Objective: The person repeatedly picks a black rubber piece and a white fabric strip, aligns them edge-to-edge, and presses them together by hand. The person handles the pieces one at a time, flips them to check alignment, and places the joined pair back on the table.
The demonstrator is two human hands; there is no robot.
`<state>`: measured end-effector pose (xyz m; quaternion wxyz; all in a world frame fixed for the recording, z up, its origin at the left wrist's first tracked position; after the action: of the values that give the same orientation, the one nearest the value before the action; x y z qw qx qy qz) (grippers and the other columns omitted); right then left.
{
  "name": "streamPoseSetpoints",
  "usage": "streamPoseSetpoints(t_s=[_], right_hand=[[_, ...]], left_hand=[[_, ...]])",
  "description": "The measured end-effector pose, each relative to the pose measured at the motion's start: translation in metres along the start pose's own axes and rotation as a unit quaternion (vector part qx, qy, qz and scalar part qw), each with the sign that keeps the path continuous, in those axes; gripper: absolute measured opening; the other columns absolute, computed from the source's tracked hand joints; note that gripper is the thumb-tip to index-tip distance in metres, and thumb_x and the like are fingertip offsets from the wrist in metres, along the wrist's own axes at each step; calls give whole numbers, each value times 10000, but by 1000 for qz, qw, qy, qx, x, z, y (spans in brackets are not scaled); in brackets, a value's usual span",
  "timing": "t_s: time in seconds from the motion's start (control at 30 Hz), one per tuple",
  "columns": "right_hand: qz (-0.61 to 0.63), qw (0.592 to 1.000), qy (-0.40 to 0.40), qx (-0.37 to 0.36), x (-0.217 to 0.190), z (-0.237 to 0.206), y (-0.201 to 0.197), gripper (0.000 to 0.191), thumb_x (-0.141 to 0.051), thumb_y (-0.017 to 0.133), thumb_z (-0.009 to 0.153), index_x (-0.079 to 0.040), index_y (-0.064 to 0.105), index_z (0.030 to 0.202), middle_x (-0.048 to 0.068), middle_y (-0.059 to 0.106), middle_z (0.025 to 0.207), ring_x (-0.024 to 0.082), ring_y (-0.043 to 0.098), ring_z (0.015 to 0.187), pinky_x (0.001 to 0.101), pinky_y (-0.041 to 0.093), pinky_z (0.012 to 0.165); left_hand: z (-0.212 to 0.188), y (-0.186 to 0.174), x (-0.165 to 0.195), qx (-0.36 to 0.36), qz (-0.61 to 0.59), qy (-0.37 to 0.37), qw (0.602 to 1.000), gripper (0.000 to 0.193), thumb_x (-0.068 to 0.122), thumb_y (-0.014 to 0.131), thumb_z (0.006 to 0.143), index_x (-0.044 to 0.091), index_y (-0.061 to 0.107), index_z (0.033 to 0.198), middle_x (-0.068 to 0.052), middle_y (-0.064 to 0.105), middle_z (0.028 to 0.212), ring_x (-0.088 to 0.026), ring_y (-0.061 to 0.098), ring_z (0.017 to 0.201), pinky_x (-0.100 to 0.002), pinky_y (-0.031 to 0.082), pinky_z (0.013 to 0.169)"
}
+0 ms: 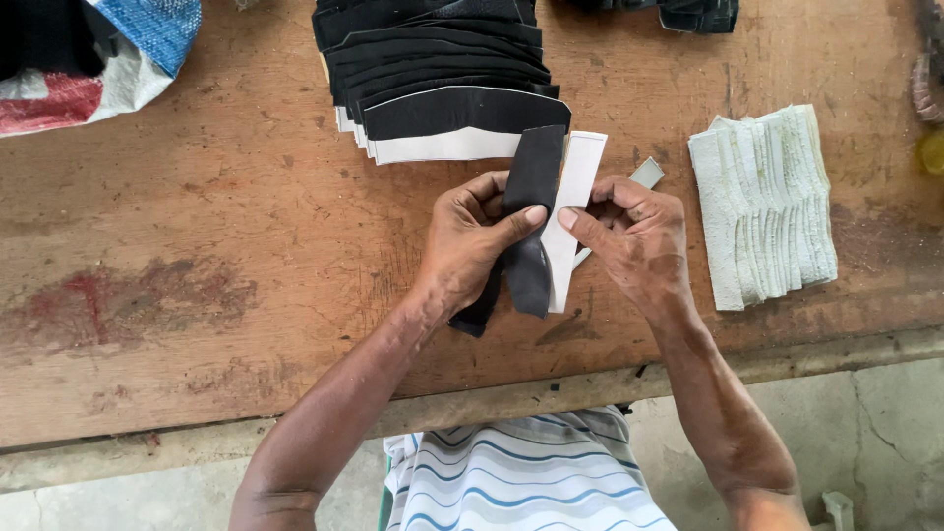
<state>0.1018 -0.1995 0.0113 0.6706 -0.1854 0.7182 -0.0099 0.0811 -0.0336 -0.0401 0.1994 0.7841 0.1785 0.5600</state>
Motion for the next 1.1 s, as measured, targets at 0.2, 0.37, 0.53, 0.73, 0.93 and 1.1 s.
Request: streamPoseSetpoints(t_s=[0.2, 0.37, 0.53, 0.73, 0.93, 1.1], right_hand=[[14, 1000, 14, -8, 5, 2, 1, 128, -54, 787, 935, 12, 732, 1031, 43, 730, 888, 40, 635, 753, 171, 510, 639], [7, 998, 53, -41, 6, 6, 1, 169, -79, 779, 905, 5, 744, 1047, 64, 762, 892, 72, 699, 764, 192, 590, 662], [2, 999, 33, -42, -10, 12, -8, 195, -88, 763, 923, 25, 727, 1079, 88, 750, 919, 104, 714, 799, 226, 626, 685], [16, 997, 47, -53, -14, 15, -3, 186, -92, 745, 932, 35, 719, 1065, 96, 748, 912, 117, 722, 797, 256, 641, 664], [-12, 998, 41, -53, -16, 14, -6, 181, -82, 749, 942, 41, 722, 1071, 104, 748, 917, 122, 714, 802, 254, 623, 692], [8, 998, 40, -55, -14, 14, -5, 183, -73, 746, 935, 43, 715, 1073, 103, 742, 920, 124, 716, 810, 256, 628, 697]], left_hand=[[-6, 2, 10, 7, 117, 43, 992, 291, 87, 786, 890, 7, 696, 1155, -99, 775, 1006, -143, 751, 907, -304, 676, 831], [-9, 10, 20, -22, 149, 91, 984, 323, 64, 773, 889, 29, 673, 1194, -84, 754, 1046, -141, 741, 963, -294, 660, 899], [-8, 14, 19, -36, 122, 66, 990, 372, 59, 802, 858, 23, 668, 1203, -78, 749, 1050, -126, 720, 971, -278, 640, 886], [-5, 12, 12, -29, 79, 35, 996, 326, 91, 808, 878, 11, 690, 1171, -73, 754, 1028, -108, 716, 932, -265, 641, 837], [-3, 12, 7, -42, 70, 35, 996, 347, 97, 813, 872, 11, 686, 1183, -82, 753, 1042, -122, 720, 954, -285, 646, 863], [0, 11, 2, -47, 39, 24, 998, 392, 87, 817, 850, 14, 671, 1206, -84, 753, 1057, -140, 725, 972, -301, 655, 881]])
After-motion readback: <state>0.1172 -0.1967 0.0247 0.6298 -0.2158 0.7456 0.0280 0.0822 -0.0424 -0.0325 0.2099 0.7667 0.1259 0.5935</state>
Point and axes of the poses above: each hand's wrist, its own z-axis towards the middle knuckle, its own y-axis out of the palm, x = y × z, the point moved 9 cm from there along z, towards the middle knuckle
